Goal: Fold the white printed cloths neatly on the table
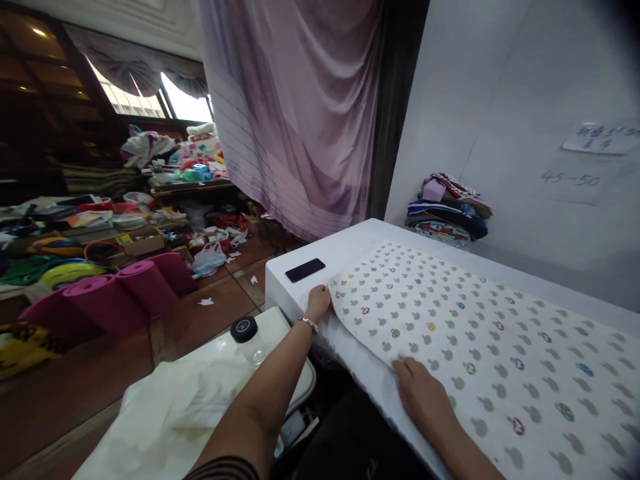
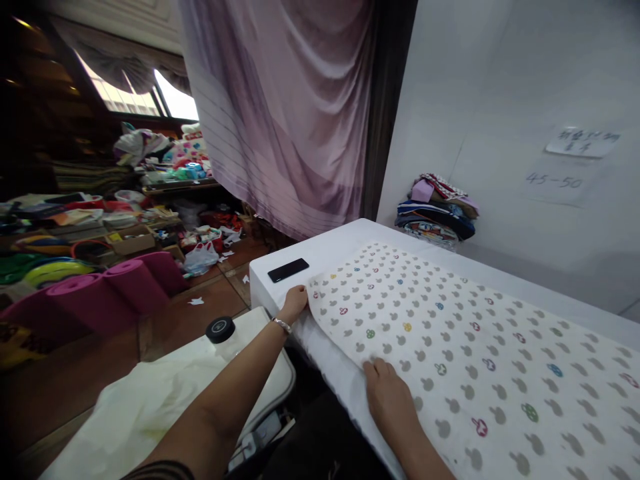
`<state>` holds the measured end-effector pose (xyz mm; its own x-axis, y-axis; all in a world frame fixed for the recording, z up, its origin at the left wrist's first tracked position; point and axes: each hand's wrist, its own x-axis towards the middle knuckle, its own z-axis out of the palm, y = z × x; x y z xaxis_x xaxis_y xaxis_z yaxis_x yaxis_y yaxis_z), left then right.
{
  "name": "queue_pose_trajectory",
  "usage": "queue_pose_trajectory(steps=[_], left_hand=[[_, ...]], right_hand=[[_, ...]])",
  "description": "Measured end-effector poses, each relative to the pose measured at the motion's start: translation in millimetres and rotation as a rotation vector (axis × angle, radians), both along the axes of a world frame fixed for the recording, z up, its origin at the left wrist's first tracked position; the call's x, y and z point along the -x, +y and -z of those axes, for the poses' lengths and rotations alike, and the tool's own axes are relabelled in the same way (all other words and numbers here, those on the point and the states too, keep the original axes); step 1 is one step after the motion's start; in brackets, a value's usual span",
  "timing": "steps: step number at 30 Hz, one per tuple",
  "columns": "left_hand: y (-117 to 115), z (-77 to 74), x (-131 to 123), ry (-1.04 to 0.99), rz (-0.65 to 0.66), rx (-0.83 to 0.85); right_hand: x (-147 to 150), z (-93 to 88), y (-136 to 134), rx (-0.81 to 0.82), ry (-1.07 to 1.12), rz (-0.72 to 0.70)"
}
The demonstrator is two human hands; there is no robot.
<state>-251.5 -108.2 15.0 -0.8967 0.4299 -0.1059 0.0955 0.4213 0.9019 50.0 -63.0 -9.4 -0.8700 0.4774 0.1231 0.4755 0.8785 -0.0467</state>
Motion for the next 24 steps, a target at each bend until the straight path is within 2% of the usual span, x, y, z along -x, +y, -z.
queue_pose_trajectory(steps=[4,7,12,16,20,24], left_hand=[[-18.3,-2.1,12.0,0.093,-0.032,0.049],[-26.0,-0.5,16.0,0.049,-0.02,0.068],[-21.6,4.5,10.3,-0.141,-0.001,0.002],[-20.8,2.2,1.9,-0.239,0.01,-0.098],[-25.7,0.5,-2.4,-0.268,0.05,-0.154],[-27.1,4.1,1.0,-0.219,0.093,-0.135]], right_hand=[[-1.1,1.8,1.8,0.017,0.031,-0.024],[-0.7,0.6,2.6,0.027,0.009,-0.036],[1.0,-4.4,1.6,0.02,-0.048,-0.031],[1.5,-5.5,1.1,0.002,-0.061,-0.04],[2.6,-6.1,1.7,0.014,-0.086,-0.031],[5.1,-11.8,2.9,0.056,-0.094,-0.033]])
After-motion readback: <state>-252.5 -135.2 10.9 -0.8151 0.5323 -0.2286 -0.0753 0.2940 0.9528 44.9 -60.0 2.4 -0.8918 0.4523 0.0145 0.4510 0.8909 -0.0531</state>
